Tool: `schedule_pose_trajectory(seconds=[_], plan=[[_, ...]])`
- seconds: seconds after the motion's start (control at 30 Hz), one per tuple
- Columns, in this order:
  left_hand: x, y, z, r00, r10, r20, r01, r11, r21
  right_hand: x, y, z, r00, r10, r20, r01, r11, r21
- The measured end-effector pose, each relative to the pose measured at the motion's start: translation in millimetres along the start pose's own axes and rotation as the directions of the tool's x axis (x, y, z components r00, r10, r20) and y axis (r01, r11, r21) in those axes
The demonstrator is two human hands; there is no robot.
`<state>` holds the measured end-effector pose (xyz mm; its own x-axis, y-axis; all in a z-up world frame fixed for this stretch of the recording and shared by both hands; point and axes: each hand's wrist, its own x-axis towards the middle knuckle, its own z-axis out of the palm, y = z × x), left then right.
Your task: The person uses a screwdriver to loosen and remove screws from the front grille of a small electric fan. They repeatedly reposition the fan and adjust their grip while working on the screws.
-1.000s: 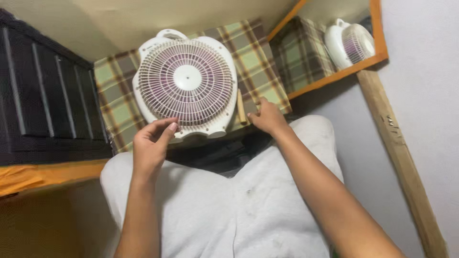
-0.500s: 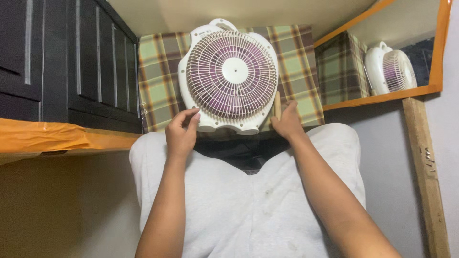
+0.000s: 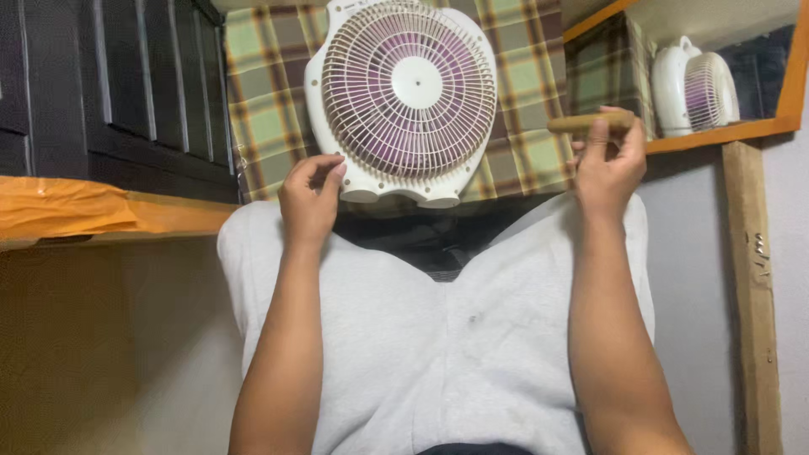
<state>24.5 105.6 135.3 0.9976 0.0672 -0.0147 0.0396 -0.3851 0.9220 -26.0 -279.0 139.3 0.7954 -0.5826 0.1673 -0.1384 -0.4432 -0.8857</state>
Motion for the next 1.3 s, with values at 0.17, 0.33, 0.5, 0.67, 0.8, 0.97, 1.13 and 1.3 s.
schedule_pose_trajectory(seconds=[0.17,0.33,0.5,0.67,0.8,0.97,1.13,1.3], plan=[[-3,-11,-4,0.999,-0.045,0.011,0.045,0.999,0.0,7,7,-11,0.997,0.073,0.024,-0.077,0.955,0.287],[-4,-16,-4,0.999,-0.035,0.034,0.032,0.997,0.075,12,7,-5,0.977,-0.161,-0.139,0.206,0.88,0.428],[-2,-16,-5,0.995,-0.047,0.084,0.039,0.995,0.092,0,-27,33,0.872,-0.397,-0.286,0.485,0.775,0.405],[1,-15,-11,0.989,-0.075,0.128,0.06,0.992,0.111,-22,-61,72,0.897,-0.413,-0.156,0.431,0.743,0.512],[7,-17,-17,0.985,-0.068,0.158,0.052,0.994,0.1,-40,-69,93,0.941,-0.337,0.01,0.239,0.688,0.686],[10,-17,-20,0.98,-0.074,0.184,0.067,0.997,0.043,-44,-70,110,0.897,-0.419,0.139,0.195,0.659,0.727],[11,-14,-22,0.971,-0.089,0.221,0.074,0.995,0.074,-47,-70,116,0.868,-0.468,0.169,0.218,0.663,0.716],[15,-12,-22,0.966,-0.121,0.229,0.113,0.992,0.05,-47,-72,118,0.865,-0.467,0.182,0.204,0.66,0.723]])
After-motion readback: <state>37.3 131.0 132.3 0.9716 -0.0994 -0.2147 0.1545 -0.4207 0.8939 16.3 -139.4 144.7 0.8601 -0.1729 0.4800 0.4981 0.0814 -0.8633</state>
